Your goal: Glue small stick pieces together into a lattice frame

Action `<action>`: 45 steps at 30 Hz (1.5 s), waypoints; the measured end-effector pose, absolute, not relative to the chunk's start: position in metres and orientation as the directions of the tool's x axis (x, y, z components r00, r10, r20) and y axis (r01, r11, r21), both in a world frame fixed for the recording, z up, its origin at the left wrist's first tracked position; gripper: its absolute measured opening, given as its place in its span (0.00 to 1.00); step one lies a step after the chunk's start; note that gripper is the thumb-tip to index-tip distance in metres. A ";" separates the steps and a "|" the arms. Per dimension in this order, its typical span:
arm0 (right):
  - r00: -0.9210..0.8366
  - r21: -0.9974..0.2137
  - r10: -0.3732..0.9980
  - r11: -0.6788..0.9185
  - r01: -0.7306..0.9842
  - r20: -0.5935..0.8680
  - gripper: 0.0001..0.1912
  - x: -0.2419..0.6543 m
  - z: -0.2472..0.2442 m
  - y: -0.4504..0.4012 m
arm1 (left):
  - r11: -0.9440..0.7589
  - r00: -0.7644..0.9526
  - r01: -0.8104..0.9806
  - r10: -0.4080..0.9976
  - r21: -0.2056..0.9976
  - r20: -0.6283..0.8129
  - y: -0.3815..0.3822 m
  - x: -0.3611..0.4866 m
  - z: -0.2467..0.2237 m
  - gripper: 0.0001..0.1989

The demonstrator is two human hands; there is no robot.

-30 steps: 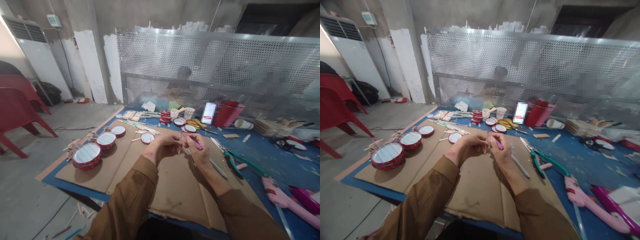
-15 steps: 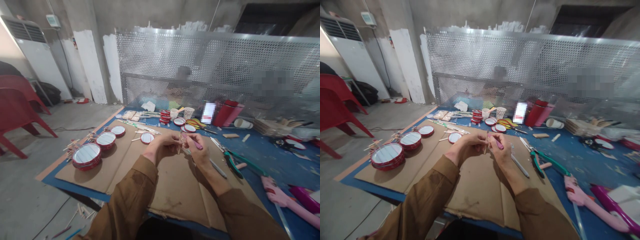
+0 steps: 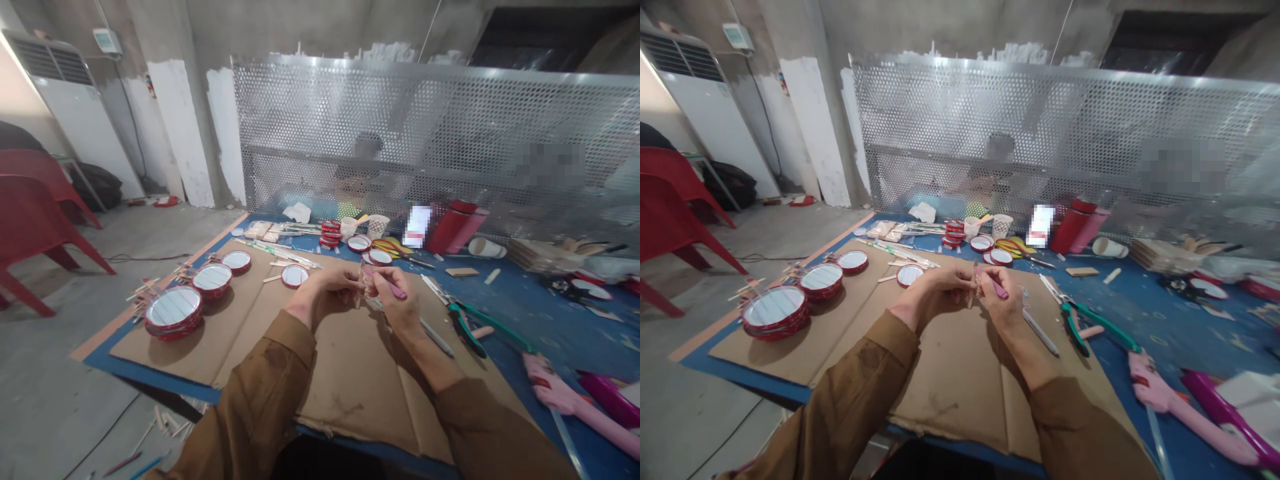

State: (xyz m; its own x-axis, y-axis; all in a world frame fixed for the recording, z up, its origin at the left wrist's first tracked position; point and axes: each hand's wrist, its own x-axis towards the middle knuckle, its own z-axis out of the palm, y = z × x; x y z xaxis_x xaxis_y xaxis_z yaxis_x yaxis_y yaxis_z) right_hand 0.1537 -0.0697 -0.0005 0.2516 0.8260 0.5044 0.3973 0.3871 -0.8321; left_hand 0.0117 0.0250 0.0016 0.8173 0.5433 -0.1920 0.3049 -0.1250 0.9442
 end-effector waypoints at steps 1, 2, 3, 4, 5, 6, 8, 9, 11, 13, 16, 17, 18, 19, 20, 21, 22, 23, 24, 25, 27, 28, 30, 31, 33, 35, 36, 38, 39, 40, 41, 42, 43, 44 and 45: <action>0.246 -0.829 0.825 0.391 0.399 0.508 0.14 0.154 0.000 -0.070 | -0.124 0.814 0.306 0.547 0.944 -0.192 0.024 0.011 0.002 0.15; 0.239 -0.827 0.827 0.393 0.401 0.509 0.14 0.154 0.000 -0.069 | -0.124 0.813 0.306 0.550 0.944 -0.191 0.024 0.011 0.003 0.14; 0.234 -0.827 0.829 0.392 0.404 0.508 0.15 0.154 0.000 -0.069 | -0.126 0.813 0.308 0.550 0.943 -0.192 0.023 0.011 0.004 0.13; 0.231 -0.826 0.831 0.390 0.406 0.506 0.15 0.154 0.000 -0.069 | -0.129 0.814 0.309 0.549 0.942 -0.192 0.023 0.011 0.004 0.11; 0.232 -0.825 0.830 0.389 0.409 0.506 0.15 0.154 0.000 -0.069 | -0.133 0.816 0.310 0.545 0.941 -0.192 0.024 0.011 0.004 0.10; 0.237 -0.825 0.829 0.387 0.412 0.507 0.15 0.154 0.001 -0.069 | -0.138 0.820 0.309 0.540 0.941 -0.190 0.024 0.011 0.003 0.09; 0.246 -0.829 0.829 0.380 0.410 0.502 0.14 0.153 0.000 -0.069 | -0.149 0.828 0.303 0.530 0.941 -0.183 0.026 0.011 0.002 0.08; 0.249 -0.832 0.831 0.375 0.409 0.497 0.14 0.153 0.000 -0.069 | -0.153 0.831 0.300 0.527 0.942 -0.179 0.027 0.012 0.000 0.09; 0.252 -0.840 0.840 0.358 0.408 0.481 0.15 0.154 -0.001 -0.068 | -0.157 0.831 0.302 0.526 0.940 -0.179 0.029 0.013 -0.002 0.10; 0.255 -0.844 0.846 0.344 0.411 0.469 0.15 0.155 -0.002 -0.068 | -0.151 0.827 0.308 0.531 0.939 -0.186 0.030 0.013 -0.004 0.12; 0.251 -0.838 0.840 0.356 0.412 0.481 0.16 0.156 -0.004 -0.068 | -0.146 0.823 0.306 0.537 0.941 -0.184 0.030 0.013 -0.004 0.14; 0.248 -0.835 0.837 0.364 0.413 0.488 0.15 0.157 -0.004 -0.068 | -0.149 0.823 0.306 0.537 0.940 -0.182 0.030 0.013 -0.003 0.14; 0.245 -0.831 0.835 0.370 0.414 0.494 0.15 0.157 -0.004 -0.068 | -0.153 0.825 0.306 0.536 0.940 -0.181 0.029 0.012 -0.002 0.14; 0.241 -0.830 0.834 0.373 0.415 0.496 0.15 0.157 -0.004 -0.068 | -0.157 0.826 0.304 0.535 0.940 -0.178 0.028 0.012 -0.001 0.13; 0.240 -0.830 0.835 0.374 0.414 0.496 0.16 0.156 -0.004 -0.068 | -0.159 0.827 0.305 0.534 0.939 -0.178 0.028 0.012 0.000 0.13; 0.237 -0.831 0.836 0.374 0.412 0.494 0.16 0.156 -0.004 -0.068 | -0.157 0.826 0.309 0.533 0.938 -0.183 0.027 0.011 0.001 0.13; 0.236 -0.833 0.838 0.372 0.410 0.491 0.16 0.156 -0.003 -0.068 | -0.153 0.826 0.314 0.531 0.937 -0.189 0.027 0.012 0.002 0.13; 0.236 -0.835 0.841 0.368 0.409 0.487 0.16 0.155 -0.002 -0.068 | -0.147 0.825 0.318 0.530 0.936 -0.197 0.027 0.012 0.002 0.13; 0.239 -0.837 0.844 0.361 0.410 0.481 0.16 0.155 -0.001 -0.069 | -0.141 0.823 0.324 0.530 0.936 -0.205 0.027 0.012 0.002 0.14; 0.242 -0.840 0.847 0.352 0.412 0.474 0.16 0.154 0.000 -0.069 | -0.134 0.820 0.328 0.532 0.935 -0.212 0.027 0.012 0.002 0.15; 0.255 -0.845 0.848 0.339 0.414 0.465 0.16 0.153 0.002 -0.070 | -0.125 0.812 0.329 0.544 0.936 -0.212 0.027 0.013 0.001 0.16; 0.265 -0.846 0.844 0.336 0.414 0.466 0.16 0.153 0.002 -0.070 | -0.123 0.808 0.326 0.551 0.937 -0.208 0.028 0.013 0.000 0.16; 0.282 -0.843 0.832 0.343 0.415 0.477 0.15 0.153 0.002 -0.071 | -0.126 0.809 0.311 0.555 0.942 -0.193 0.028 0.014 -0.002 0.16; 0.283 -0.839 0.828 0.348 0.418 0.484 0.15 0.154 0.002 -0.071 | -0.128 0.813 0.301 0.552 0.945 -0.185 0.028 0.013 -0.002 0.15; 0.268 -0.830 0.829 0.352 0.432 0.491 0.15 0.154 0.001 -0.072 | -0.128 0.817 0.292 0.549 0.948 -0.178 0.028 0.013 -0.002 0.14; 0.248 -0.825 0.836 0.351 0.444 0.489 0.16 0.155 0.000 -0.071 | -0.119 0.810 0.301 0.555 0.946 -0.189 0.028 0.014 -0.003 0.14; 0.242 -0.825 0.840 0.347 0.447 0.485 0.16 0.155 -0.001 -0.071 | -0.112 0.804 0.311 0.561 0.944 -0.198 0.028 0.014 -0.003 0.14; 0.239 -0.829 0.846 0.343 0.442 0.477 0.16 0.156 -0.002 -0.070 | -0.105 0.794 0.326 0.570 0.940 -0.212 0.029 0.014 -0.004 0.16; 0.238 -0.831 0.848 0.343 0.438 0.474 0.16 0.156 -0.002 -0.070 | -0.104 0.793 0.326 0.572 0.940 -0.212 0.029 0.015 -0.004 0.17; 0.237 -0.834 0.849 0.342 0.434 0.472 0.17 0.156 -0.002 -0.069 | -0.103 0.793 0.325 0.571 0.940 -0.211 0.030 0.015 -0.005 0.17; 0.239 -0.837 0.850 0.342 0.428 0.469 0.17 0.156 -0.002 -0.069 | -0.103 0.795 0.321 0.569 0.941 -0.209 0.030 0.015 -0.005 0.18; 0.240 -0.841 0.851 0.342 0.420 0.466 0.17 0.155 -0.003 -0.069 | -0.101 0.798 0.320 0.565 0.942 -0.210 0.030 0.015 -0.006 0.18; 0.241 -0.845 0.853 0.342 0.412 0.463 0.17 0.155 -0.003 -0.068 | -0.099 0.800 0.318 0.562 0.943 -0.211 0.030 0.015 -0.006 0.18; 0.243 -0.849 0.855 0.340 0.405 0.458 0.17 0.155 -0.003 -0.068 | -0.098 0.801 0.316 0.561 0.944 -0.210 0.030 0.015 -0.006 0.18; 0.243 -0.853 0.858 0.338 0.398 0.453 0.17 0.154 -0.003 -0.068 | -0.100 0.800 0.314 0.563 0.944 -0.207 0.030 0.015 -0.006 0.17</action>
State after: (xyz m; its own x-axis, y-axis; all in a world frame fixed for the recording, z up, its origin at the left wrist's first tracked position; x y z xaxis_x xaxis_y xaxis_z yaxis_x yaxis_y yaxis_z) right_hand 0.1544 -0.0682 -0.0031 0.2432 0.8577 0.4530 0.3981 0.3377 -0.8530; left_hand 0.0149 0.0299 -0.0060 0.8003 0.5628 -0.2070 0.3145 -0.1000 0.9440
